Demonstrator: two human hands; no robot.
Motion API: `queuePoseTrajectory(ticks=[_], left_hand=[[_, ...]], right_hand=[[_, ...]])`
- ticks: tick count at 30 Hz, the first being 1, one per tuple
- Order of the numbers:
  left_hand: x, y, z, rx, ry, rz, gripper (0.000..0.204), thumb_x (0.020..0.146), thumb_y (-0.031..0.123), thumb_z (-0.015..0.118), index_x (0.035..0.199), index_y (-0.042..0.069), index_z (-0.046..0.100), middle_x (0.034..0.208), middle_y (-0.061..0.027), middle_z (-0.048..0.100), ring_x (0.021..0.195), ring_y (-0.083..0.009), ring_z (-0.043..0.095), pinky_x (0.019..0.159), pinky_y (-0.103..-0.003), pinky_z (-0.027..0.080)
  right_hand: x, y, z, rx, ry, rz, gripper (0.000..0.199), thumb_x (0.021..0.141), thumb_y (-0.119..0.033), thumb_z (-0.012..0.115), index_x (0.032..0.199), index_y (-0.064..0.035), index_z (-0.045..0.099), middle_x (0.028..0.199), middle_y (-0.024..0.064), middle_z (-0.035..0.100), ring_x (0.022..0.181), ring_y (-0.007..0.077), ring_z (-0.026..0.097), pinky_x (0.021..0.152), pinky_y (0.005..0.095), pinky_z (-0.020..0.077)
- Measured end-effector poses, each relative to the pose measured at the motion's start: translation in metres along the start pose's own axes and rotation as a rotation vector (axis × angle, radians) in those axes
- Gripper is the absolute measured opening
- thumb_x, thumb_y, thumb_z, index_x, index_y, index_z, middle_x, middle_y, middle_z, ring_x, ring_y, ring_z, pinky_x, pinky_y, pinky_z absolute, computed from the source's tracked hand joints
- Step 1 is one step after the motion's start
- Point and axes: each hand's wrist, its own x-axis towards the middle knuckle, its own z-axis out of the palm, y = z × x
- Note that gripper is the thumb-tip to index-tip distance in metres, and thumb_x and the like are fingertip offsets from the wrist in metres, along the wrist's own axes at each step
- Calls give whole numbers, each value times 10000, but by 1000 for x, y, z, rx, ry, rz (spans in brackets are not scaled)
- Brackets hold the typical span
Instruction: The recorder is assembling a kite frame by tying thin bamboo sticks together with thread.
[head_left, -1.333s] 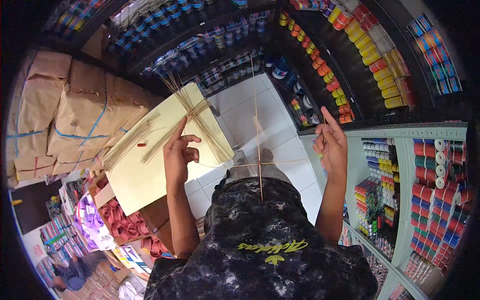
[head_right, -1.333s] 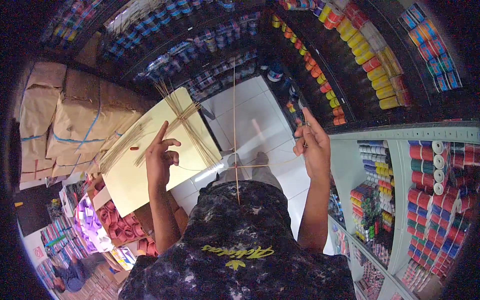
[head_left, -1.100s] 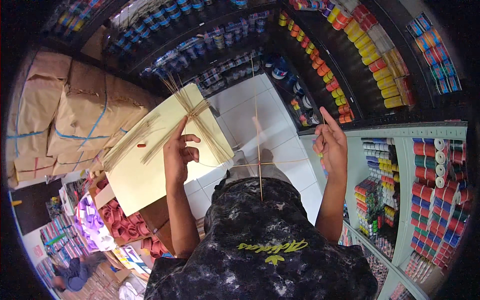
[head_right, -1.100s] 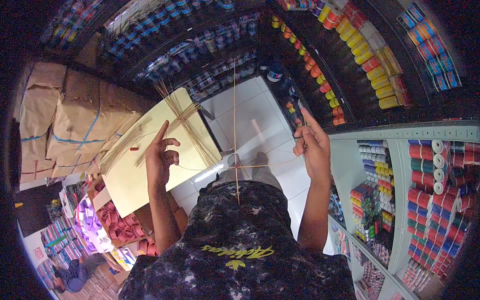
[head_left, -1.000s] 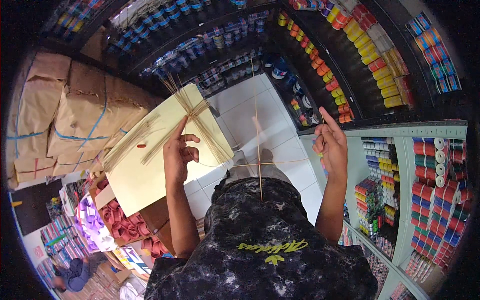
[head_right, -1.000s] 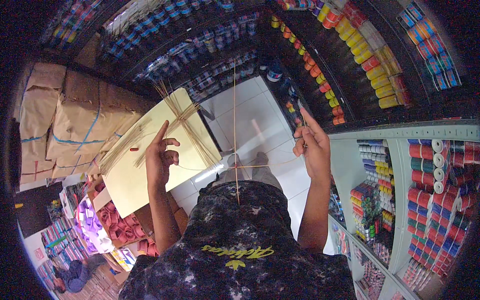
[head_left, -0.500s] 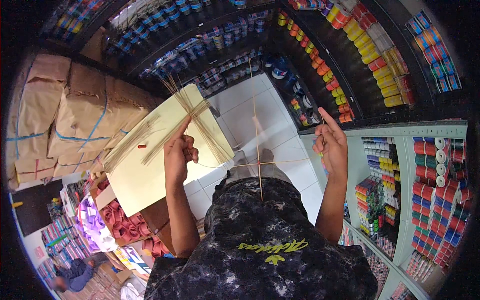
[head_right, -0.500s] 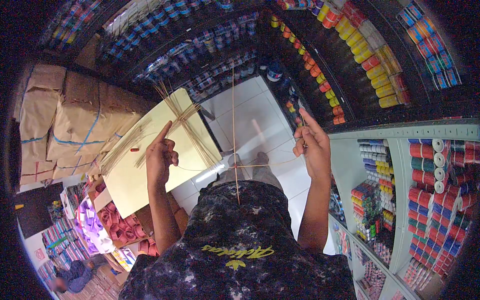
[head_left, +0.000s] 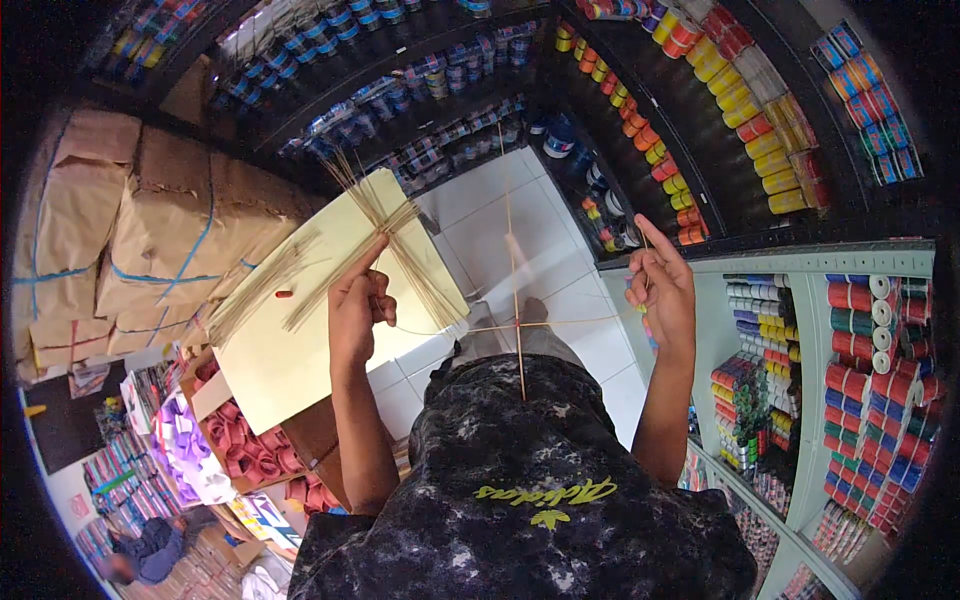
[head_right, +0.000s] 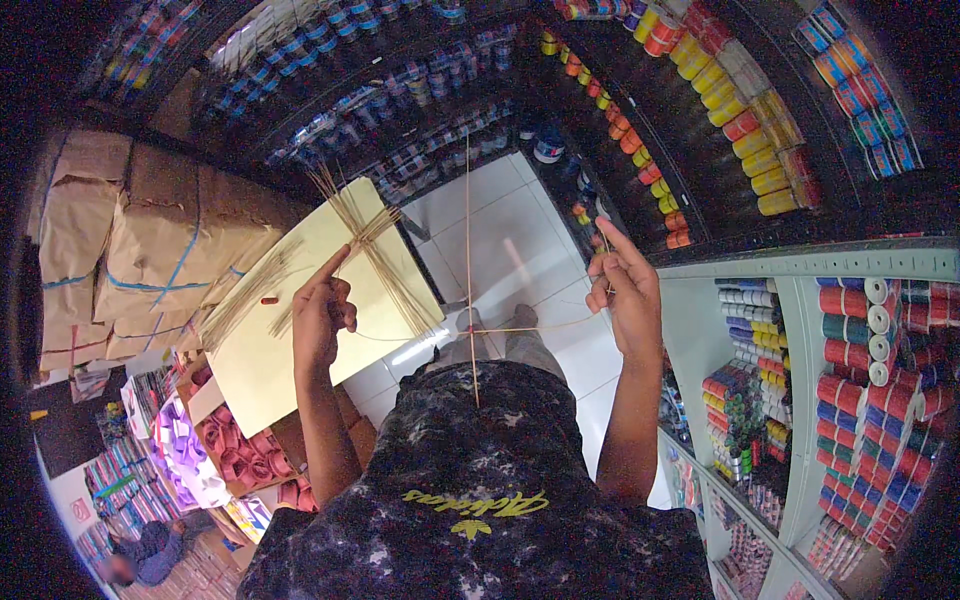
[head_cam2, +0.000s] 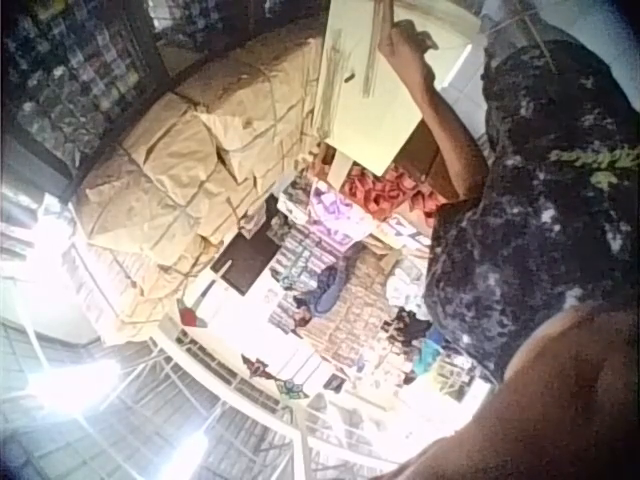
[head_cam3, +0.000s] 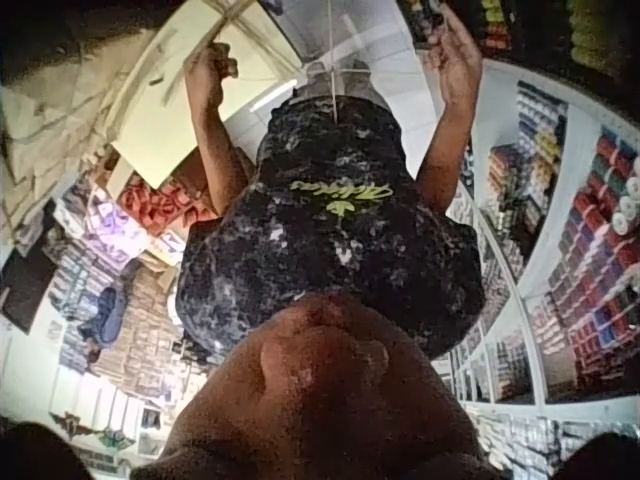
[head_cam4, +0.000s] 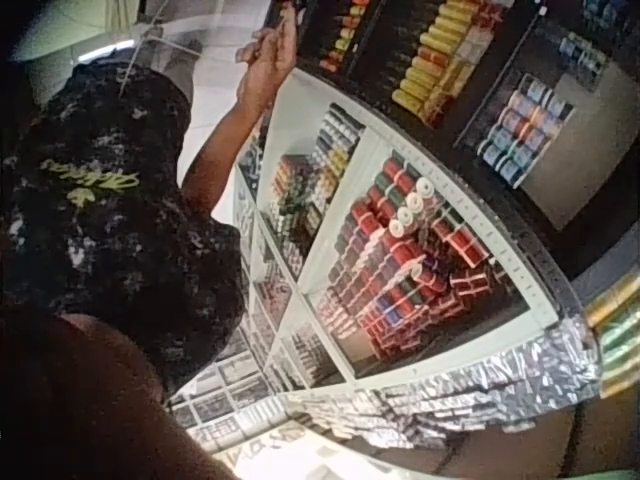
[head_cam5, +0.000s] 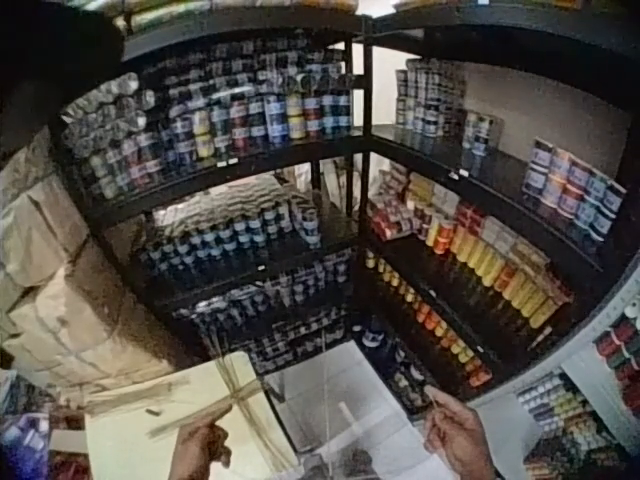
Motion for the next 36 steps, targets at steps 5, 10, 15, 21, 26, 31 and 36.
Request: queuePoseTrajectory(ticks=[5,10,15,21,26,31,36], left_hand=[[2,-1,-1,19,14,-2,565,895,33,349,1410,61,579,699,22,440,479,-79,485,430,-238,434],[3,-1,0,16,12,-9,561,897,30,360,1418,55,568,692,27,439,475,-77,482,425,-239,428],[4,-1,0,18,5,-28,552,902,33,371,1418,52,567,697,27,447,471,-78,480,422,-240,427],[5,-3,-2,27,7,-30,536,912,37,394,1419,55,566,692,26,454,470,-81,479,425,-241,432],[4,1,-3,62,-40,-59,539,913,20,382,1418,56,568,691,26,450,476,-79,481,435,-234,430],[2,2,-3,87,-64,-66,540,909,16,379,1414,45,569,686,24,449,479,-78,483,435,-233,427],[2,3,-2,87,-57,-88,535,909,13,381,1408,36,572,684,23,450,473,-79,483,434,-233,425]], right_hand=[[1,1,0,-12,-9,-5,438,1055,-80,459,1493,-83,469,887,34,548,571,72,429,540,253,423],[2,0,0,-13,1,13,430,1052,-84,469,1481,-76,486,892,36,550,569,72,429,534,252,425],[1,1,-2,-27,4,16,428,1046,-83,475,1473,-72,497,900,40,551,565,71,428,525,249,427],[1,1,-2,-63,3,27,435,1037,-90,484,1472,-74,500,894,44,552,558,65,427,517,244,428],[2,1,-5,-112,-9,34,437,1033,-77,472,1469,-76,506,881,41,552,550,59,424,513,240,429],[1,-1,-2,-135,2,50,443,1028,-64,464,1469,-83,507,876,41,554,550,56,422,513,236,428],[0,0,-3,-122,-1,57,448,1024,-53,461,1469,-83,508,876,43,555,549,56,422,513,237,429]])
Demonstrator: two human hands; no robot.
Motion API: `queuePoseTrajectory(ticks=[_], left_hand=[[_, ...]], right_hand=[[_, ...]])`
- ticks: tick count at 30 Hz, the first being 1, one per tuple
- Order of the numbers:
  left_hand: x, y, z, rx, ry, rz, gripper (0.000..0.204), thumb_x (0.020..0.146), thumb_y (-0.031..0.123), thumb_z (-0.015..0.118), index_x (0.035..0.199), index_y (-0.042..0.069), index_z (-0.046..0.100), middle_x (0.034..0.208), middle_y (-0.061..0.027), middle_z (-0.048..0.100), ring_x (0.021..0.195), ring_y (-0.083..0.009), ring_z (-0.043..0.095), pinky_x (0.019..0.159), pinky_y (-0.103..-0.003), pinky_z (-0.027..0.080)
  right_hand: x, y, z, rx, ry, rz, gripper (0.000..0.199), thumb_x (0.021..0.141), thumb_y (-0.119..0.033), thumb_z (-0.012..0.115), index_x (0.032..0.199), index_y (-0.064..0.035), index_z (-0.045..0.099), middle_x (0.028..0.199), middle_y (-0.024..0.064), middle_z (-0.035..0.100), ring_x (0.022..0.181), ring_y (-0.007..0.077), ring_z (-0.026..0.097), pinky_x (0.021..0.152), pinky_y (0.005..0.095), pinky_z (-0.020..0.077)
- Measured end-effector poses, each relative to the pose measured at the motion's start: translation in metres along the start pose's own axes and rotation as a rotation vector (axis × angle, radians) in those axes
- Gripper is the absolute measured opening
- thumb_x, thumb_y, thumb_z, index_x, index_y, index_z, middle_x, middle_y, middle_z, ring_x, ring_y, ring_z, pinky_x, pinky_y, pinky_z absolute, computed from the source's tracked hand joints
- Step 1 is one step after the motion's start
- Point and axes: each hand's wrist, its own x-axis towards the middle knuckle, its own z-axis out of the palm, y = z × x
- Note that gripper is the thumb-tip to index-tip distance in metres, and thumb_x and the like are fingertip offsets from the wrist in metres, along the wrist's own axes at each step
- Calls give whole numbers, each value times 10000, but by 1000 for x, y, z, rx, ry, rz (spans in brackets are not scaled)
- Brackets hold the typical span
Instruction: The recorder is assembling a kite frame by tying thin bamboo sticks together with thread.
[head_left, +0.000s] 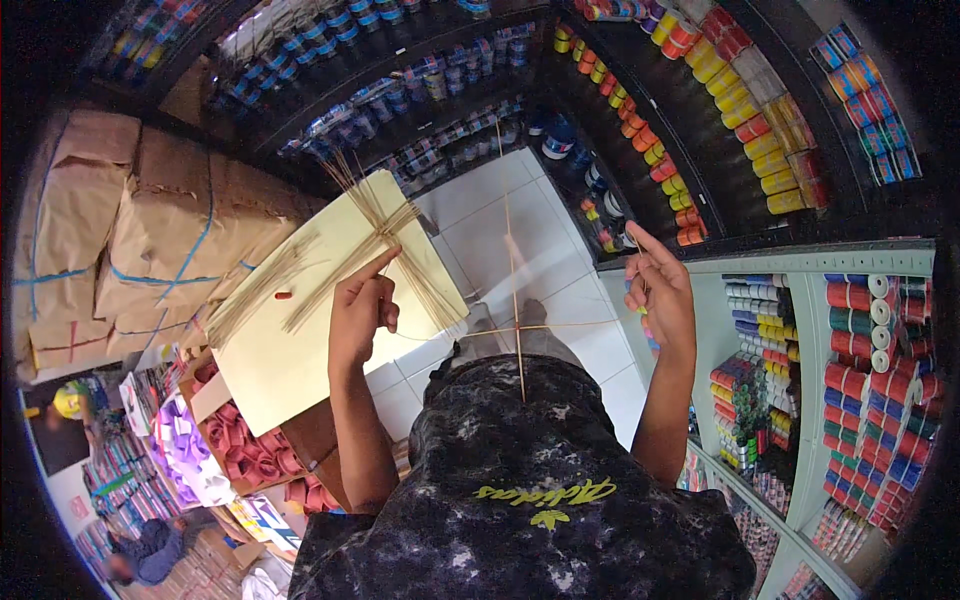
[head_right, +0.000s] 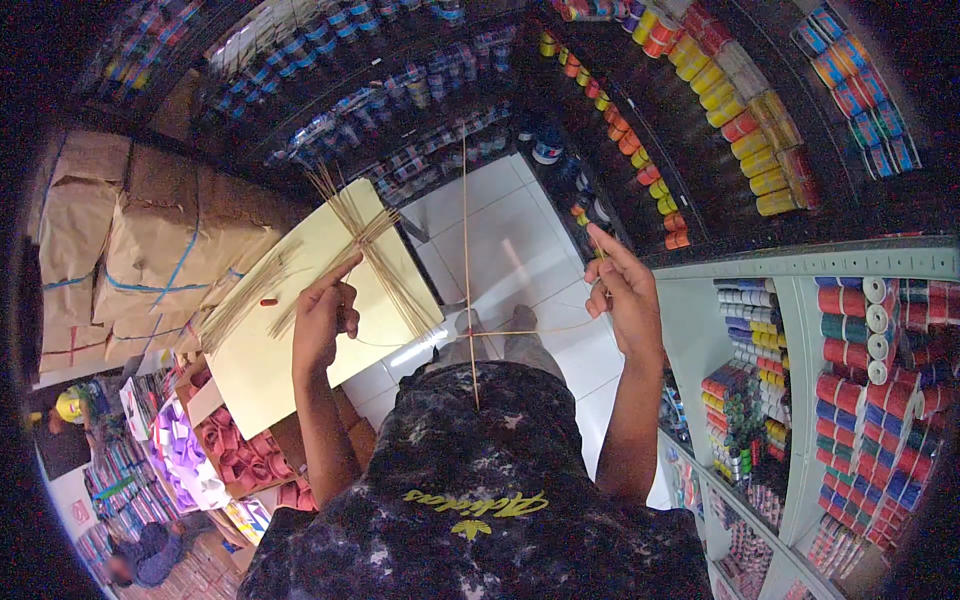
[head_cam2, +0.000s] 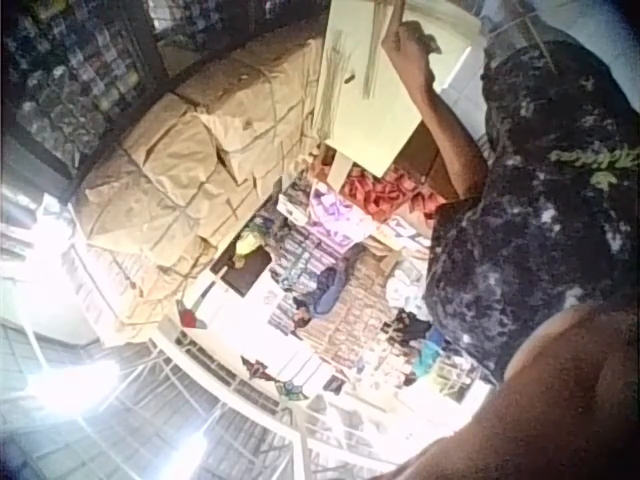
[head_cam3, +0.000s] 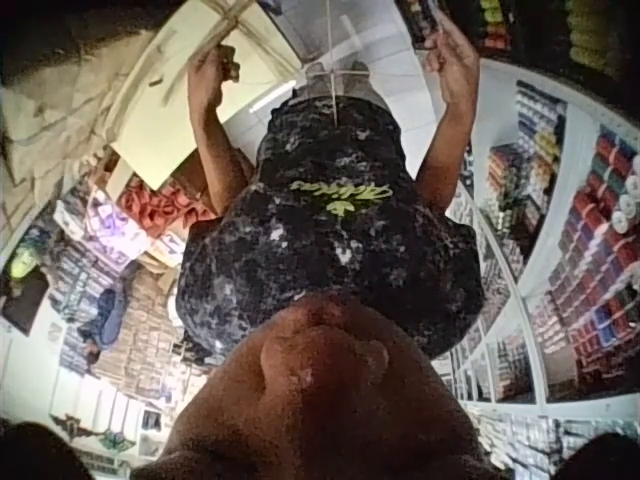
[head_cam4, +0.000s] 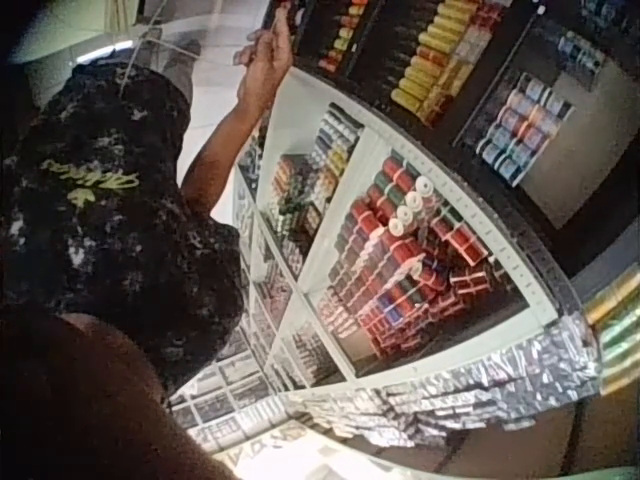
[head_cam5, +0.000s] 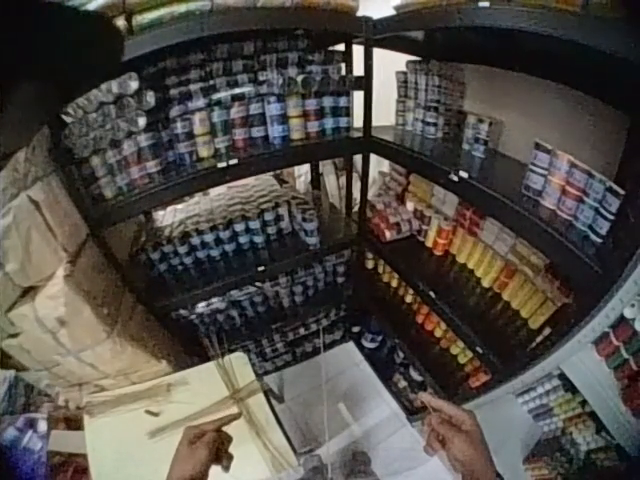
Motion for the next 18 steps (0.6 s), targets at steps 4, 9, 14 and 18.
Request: queuePoseTrajectory(ticks=[4,9,14,18], left_hand=[[1,-3,-3,0,-34,-7,533,911,12,381,1407,40,575,683,22,450,479,-80,487,435,-236,427],[0,-2,-1,-13,-9,1,531,912,12,382,1405,45,578,681,21,448,483,-82,491,437,-240,430],[1,-2,-2,-2,-11,9,544,909,9,374,1414,51,572,687,19,452,483,-86,492,441,-240,429],[2,-4,-3,-2,-8,10,553,905,5,369,1420,52,566,688,19,451,481,-87,491,442,-238,425]], right_hand=[[0,0,0,-3,-3,14,450,1021,-47,461,1467,-78,508,878,44,556,547,58,421,515,237,431],[0,1,-2,-8,-6,25,456,1012,-33,459,1464,-74,511,880,49,558,547,61,419,518,239,438],[-2,1,-2,-4,-13,8,455,1010,-23,455,1458,-71,518,884,49,559,555,64,425,525,244,448],[-1,0,-1,-10,-12,8,451,1010,-25,455,1455,-70,521,882,48,558,555,65,423,525,241,444]])
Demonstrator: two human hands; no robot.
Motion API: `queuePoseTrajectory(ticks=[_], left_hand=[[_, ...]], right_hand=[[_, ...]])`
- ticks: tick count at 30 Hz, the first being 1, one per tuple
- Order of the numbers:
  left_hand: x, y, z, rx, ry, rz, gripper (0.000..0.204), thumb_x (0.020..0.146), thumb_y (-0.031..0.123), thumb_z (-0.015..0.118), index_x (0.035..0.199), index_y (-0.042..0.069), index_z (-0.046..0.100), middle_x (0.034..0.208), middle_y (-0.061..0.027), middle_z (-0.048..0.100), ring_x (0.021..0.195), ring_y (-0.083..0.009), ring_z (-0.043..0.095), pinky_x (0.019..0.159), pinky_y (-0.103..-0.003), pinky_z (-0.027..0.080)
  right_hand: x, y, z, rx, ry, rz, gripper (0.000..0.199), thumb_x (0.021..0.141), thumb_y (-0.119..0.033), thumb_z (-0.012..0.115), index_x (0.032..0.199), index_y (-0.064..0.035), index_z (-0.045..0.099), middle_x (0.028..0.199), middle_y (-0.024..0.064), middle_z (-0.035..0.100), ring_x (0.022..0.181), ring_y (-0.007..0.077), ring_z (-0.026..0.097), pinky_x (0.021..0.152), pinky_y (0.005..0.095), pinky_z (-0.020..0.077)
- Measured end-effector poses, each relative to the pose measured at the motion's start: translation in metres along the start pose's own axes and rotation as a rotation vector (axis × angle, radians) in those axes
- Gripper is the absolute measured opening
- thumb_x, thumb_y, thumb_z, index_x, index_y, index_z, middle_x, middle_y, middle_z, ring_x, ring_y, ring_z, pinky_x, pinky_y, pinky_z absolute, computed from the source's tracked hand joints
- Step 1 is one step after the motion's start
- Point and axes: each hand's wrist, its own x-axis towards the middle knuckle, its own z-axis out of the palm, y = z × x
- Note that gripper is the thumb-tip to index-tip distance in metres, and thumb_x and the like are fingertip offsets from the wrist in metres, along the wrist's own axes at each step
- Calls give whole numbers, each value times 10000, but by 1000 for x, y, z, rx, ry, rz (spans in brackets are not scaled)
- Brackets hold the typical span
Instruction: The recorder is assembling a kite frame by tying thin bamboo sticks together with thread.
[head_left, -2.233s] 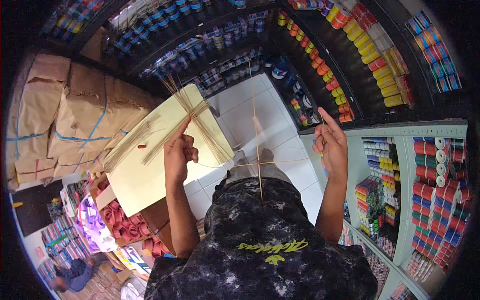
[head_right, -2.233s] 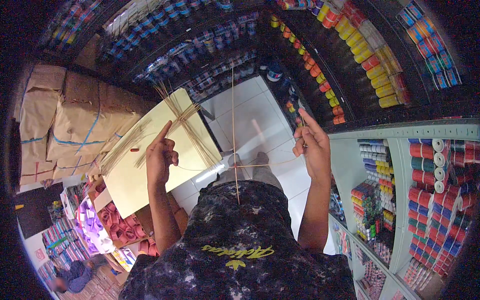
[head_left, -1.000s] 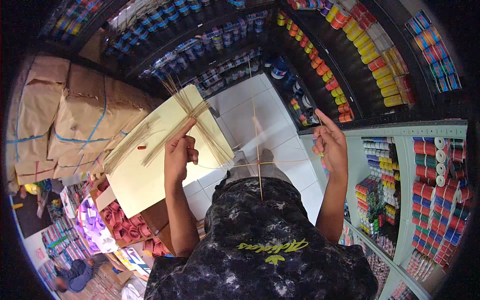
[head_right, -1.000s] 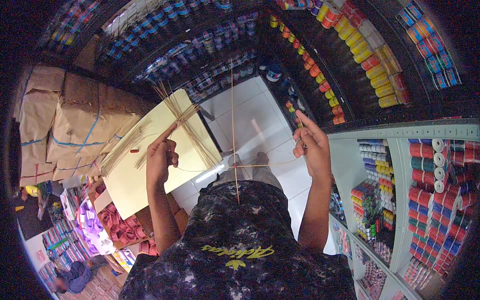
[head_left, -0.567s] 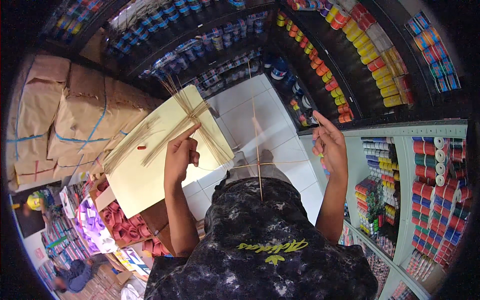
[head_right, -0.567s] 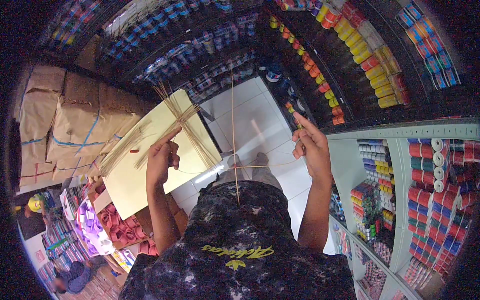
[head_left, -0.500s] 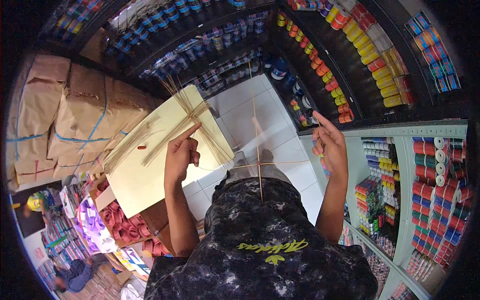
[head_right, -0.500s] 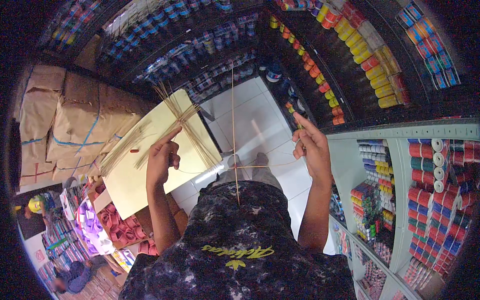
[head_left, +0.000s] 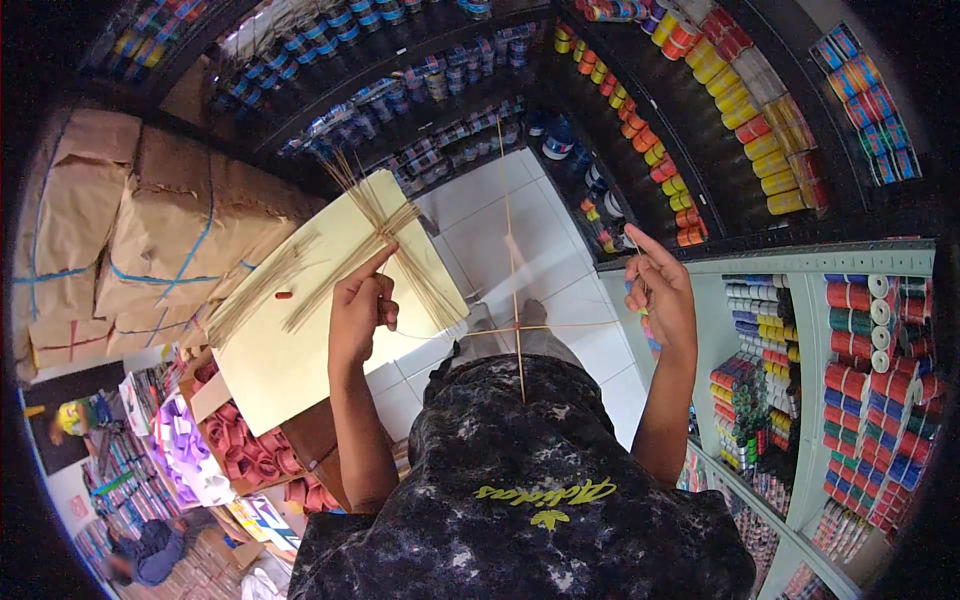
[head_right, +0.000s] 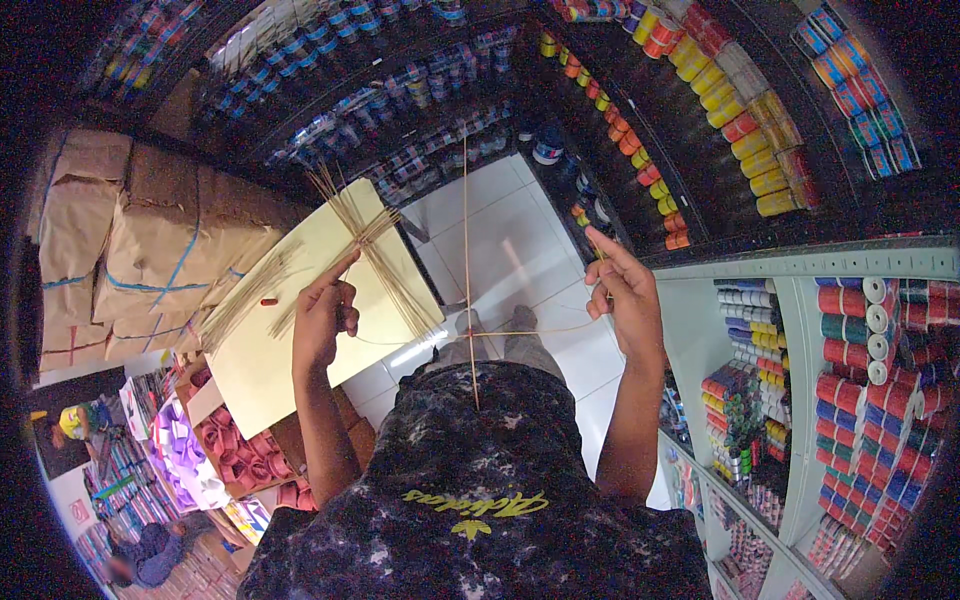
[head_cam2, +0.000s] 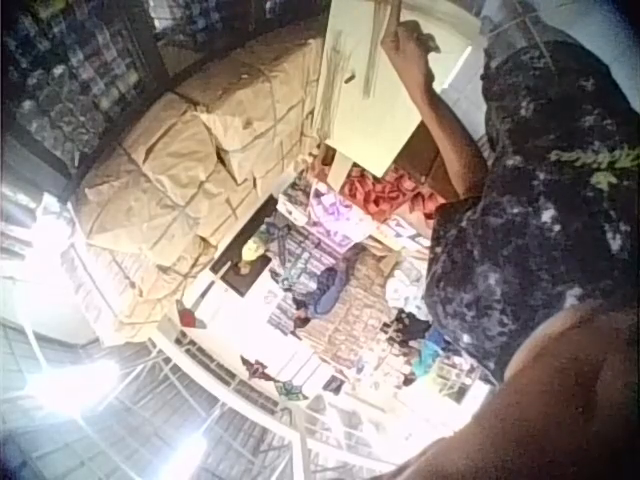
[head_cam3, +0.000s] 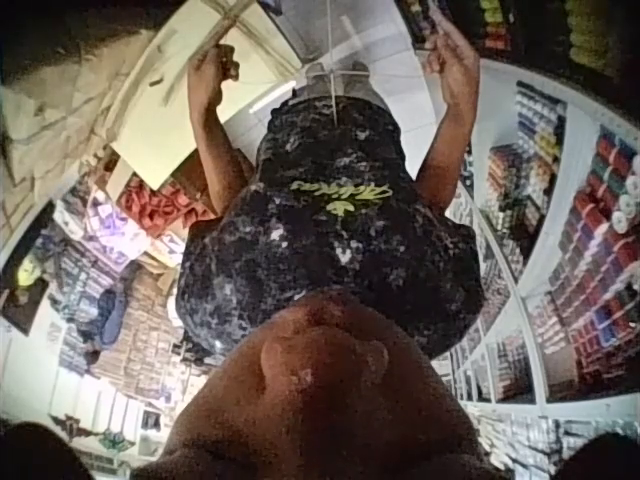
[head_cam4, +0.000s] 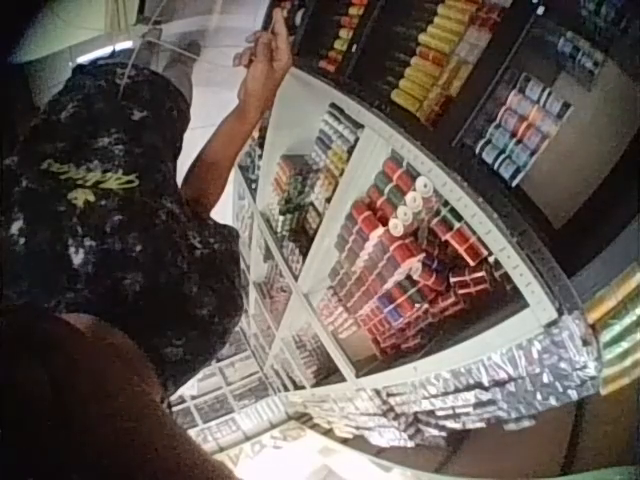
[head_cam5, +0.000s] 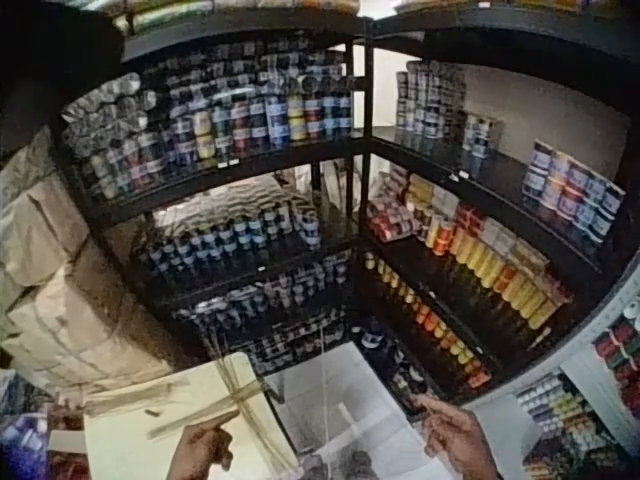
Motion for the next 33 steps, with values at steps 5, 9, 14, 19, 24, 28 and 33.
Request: queuePoseTrajectory(ticks=[5,9,14,19,24,28,33], left_hand=[[1,0,0,5,0,-5,556,906,5,373,1428,55,559,690,18,450,479,-88,489,441,-238,422],[0,1,1,-3,8,-1,553,910,10,378,1431,56,556,687,17,448,479,-88,487,443,-238,424],[1,1,1,-10,11,-6,543,917,22,377,1431,50,553,684,16,448,478,-86,484,445,-237,427],[2,0,1,-5,12,-3,545,917,22,373,1432,48,551,670,22,438,475,-85,483,444,-236,427],[3,1,0,16,-6,2,549,916,16,366,1432,45,550,657,28,426,470,-85,482,443,-237,428],[4,0,0,-3,-5,-6,544,916,9,369,1426,43,555,662,26,432,472,-84,485,442,-238,429],[4,1,1,-8,-1,-12,541,911,4,382,1420,46,562,669,23,443,479,-82,490,442,-242,434]], right_hand=[[1,1,-1,-4,-14,-5,439,1014,-35,459,1447,-68,530,876,43,556,554,63,418,522,235,435],[1,2,-1,-23,-11,4,434,1014,-40,465,1441,-67,537,872,40,555,554,63,417,521,234,435],[1,-1,-1,-32,-30,12,432,1016,-48,469,1442,-69,537,871,39,552,554,61,421,520,233,437],[2,-2,1,-23,-14,21,432,1016,-49,470,1443,-61,534,869,39,551,552,61,420,522,235,437],[2,-2,0,-39,-16,25,430,1017,-49,468,1441,-58,536,867,39,550,551,63,418,523,237,437],[2,-3,1,-42,-4,22,424,1018,-54,469,1435,-60,543,868,40,553,553,62,420,524,239,439],[2,-2,-1,-48,-5,23,424,1015,-61,471,1432,-66,549,867,42,554,554,62,424,526,242,448]])
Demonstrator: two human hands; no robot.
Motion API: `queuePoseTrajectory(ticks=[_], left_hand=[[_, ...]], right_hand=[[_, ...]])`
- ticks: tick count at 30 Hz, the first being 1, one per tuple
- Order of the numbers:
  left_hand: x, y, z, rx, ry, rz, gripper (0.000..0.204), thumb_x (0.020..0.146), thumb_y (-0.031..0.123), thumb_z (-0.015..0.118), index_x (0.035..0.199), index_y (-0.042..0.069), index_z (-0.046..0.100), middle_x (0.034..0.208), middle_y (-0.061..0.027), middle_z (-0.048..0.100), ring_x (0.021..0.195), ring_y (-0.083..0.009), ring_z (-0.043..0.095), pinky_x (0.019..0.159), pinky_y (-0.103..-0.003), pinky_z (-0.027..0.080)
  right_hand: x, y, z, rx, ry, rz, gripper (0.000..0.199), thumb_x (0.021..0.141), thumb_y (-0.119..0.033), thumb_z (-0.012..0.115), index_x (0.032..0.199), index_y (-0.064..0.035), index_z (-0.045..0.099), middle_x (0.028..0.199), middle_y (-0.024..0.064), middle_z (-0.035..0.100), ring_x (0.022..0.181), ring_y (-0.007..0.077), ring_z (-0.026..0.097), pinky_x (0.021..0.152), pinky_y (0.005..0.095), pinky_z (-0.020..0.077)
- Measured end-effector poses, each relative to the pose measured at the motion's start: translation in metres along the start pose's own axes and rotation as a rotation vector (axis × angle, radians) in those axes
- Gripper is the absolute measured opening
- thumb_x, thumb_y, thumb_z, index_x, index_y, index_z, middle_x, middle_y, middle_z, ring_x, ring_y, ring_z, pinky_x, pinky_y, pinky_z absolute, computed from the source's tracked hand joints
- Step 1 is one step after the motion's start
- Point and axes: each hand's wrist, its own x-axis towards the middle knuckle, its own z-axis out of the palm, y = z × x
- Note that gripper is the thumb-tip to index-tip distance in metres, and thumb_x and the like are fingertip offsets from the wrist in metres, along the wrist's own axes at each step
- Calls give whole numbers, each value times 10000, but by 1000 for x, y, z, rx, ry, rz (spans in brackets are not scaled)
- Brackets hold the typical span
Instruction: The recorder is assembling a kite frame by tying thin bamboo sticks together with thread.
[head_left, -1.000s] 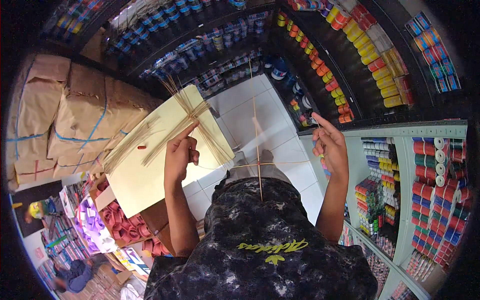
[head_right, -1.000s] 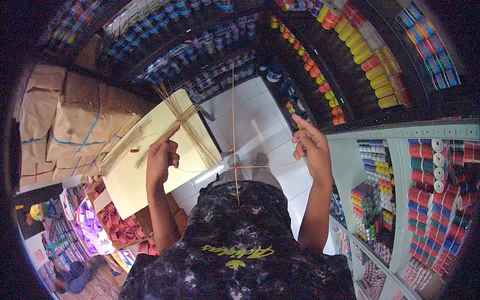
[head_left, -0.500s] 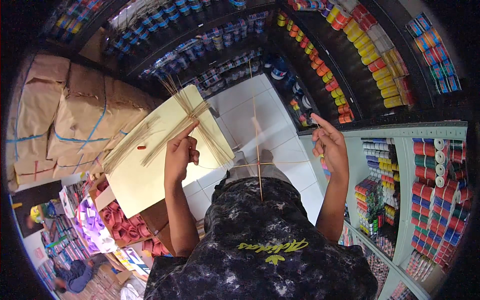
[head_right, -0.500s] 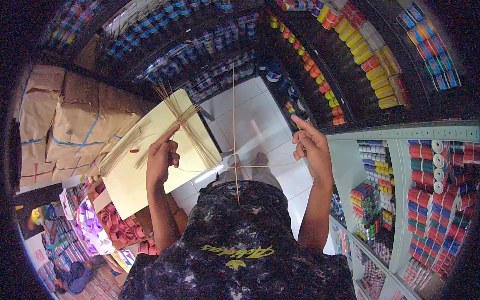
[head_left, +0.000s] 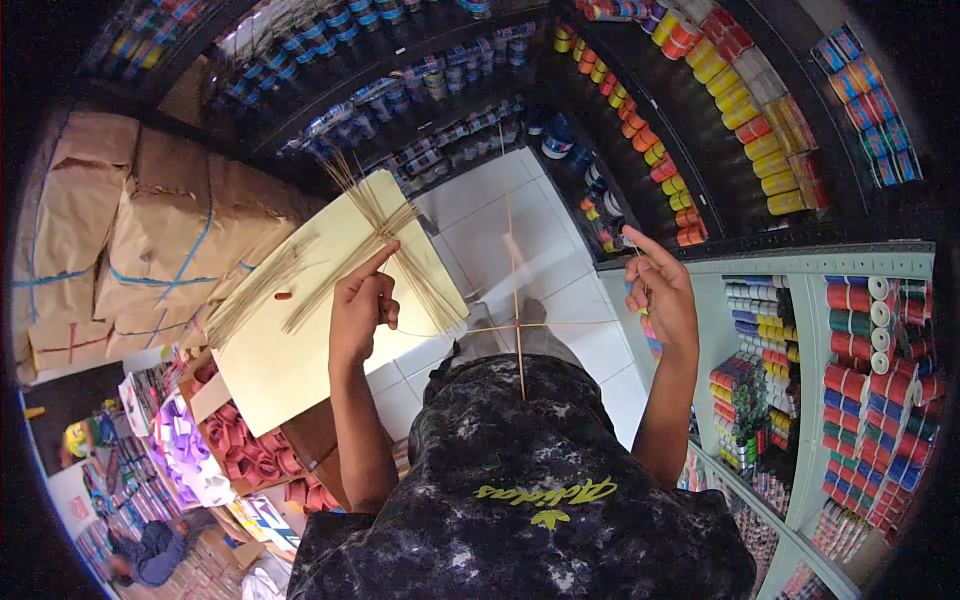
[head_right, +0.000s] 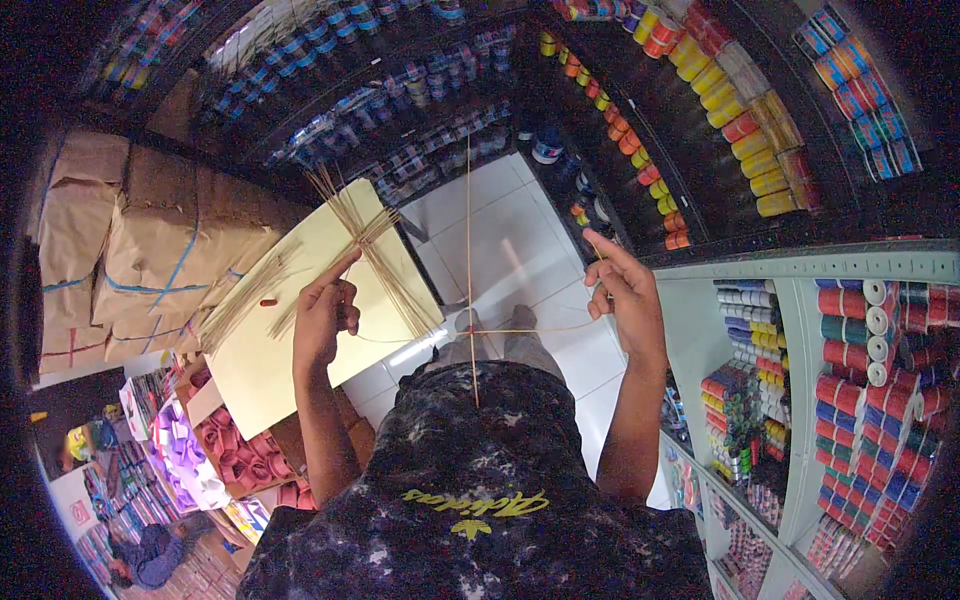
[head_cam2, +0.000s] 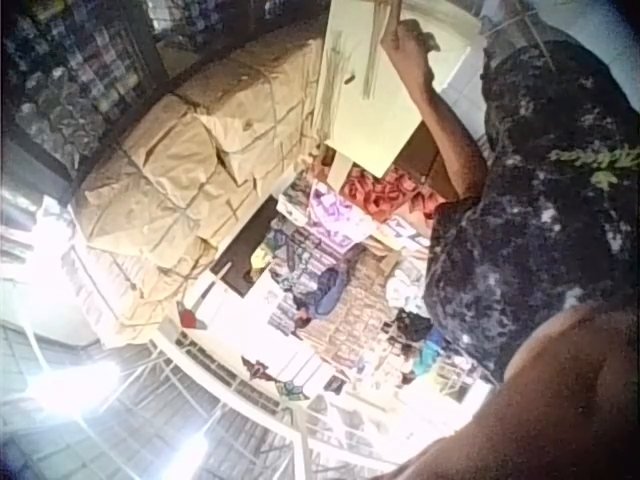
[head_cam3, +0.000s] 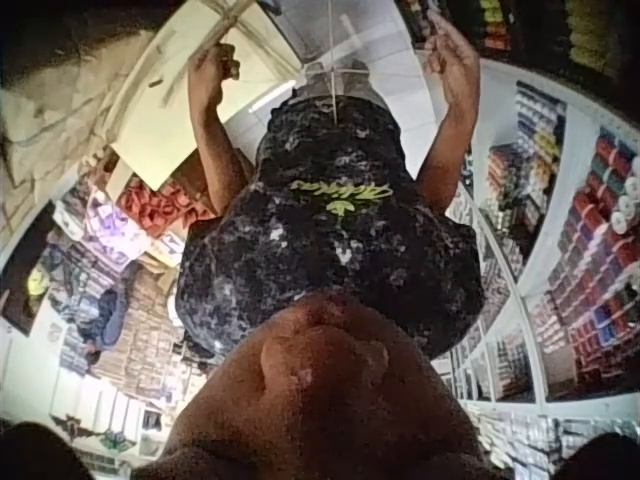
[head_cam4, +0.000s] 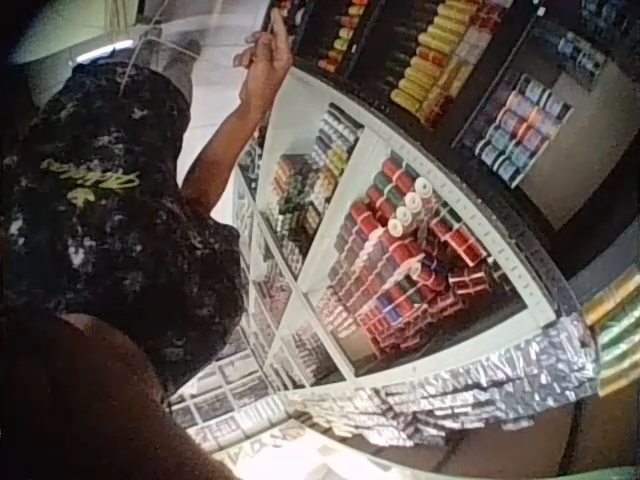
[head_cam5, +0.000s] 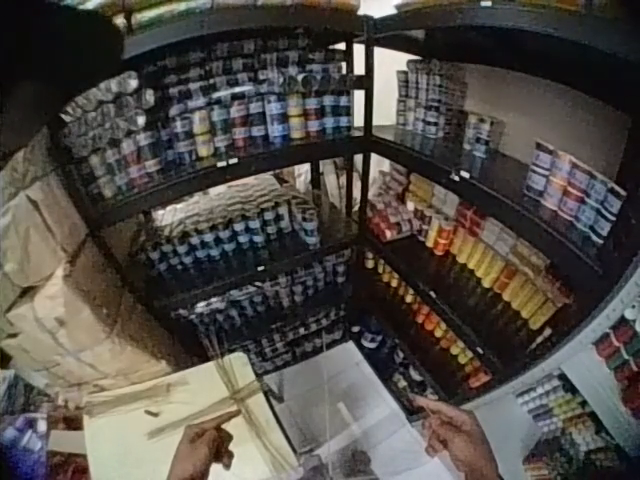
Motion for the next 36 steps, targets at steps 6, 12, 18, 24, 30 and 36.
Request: queuePoseTrajectory(ticks=[6,12,18,24,30,36], left_hand=[[-1,2,2,-13,20,-9,552,904,-1,379,1420,56,565,679,21,452,484,-81,500,446,-242,446],[-1,0,0,11,10,8,555,910,12,366,1425,74,564,678,22,444,491,-82,506,449,-241,449],[-2,-2,-1,-8,9,17,553,910,18,368,1425,75,562,682,22,443,493,-88,509,447,-242,446],[-3,-3,-1,-8,21,7,537,902,14,370,1393,60,583,685,20,448,495,-94,512,438,-243,438],[-5,-1,-1,-24,18,8,523,898,9,370,1365,56,599,683,16,457,494,-95,519,433,-241,438],[-6,-2,0,-19,27,-6,514,903,8,374,1362,55,601,682,15,460,501,-95,528,435,-241,444]], right_hand=[[0,-1,0,8,-2,-4,453,1006,-59,474,1456,-83,517,864,44,554,553,66,426,532,248,459],[-2,-3,2,62,10,-32,459,999,-39,464,1454,-89,498,853,46,546,551,66,424,529,251,459],[-3,-1,1,46,8,-20,467,986,-15,459,1446,-82,505,845,40,539,546,65,408,524,259,458],[-4,0,0,36,4,-20,459,987,-17,464,1438,-83,521,841,29,537,545,60,397,522,255,456],[-5,-3,1,27,-2,-9,448,994,-35,481,1438,-78,520,832,24,531,547,57,396,517,251,448],[-5,-2,1,31,12,0,455,988,-25,474,1438,-75,520,833,23,527,547,57,394,516,252,446]])
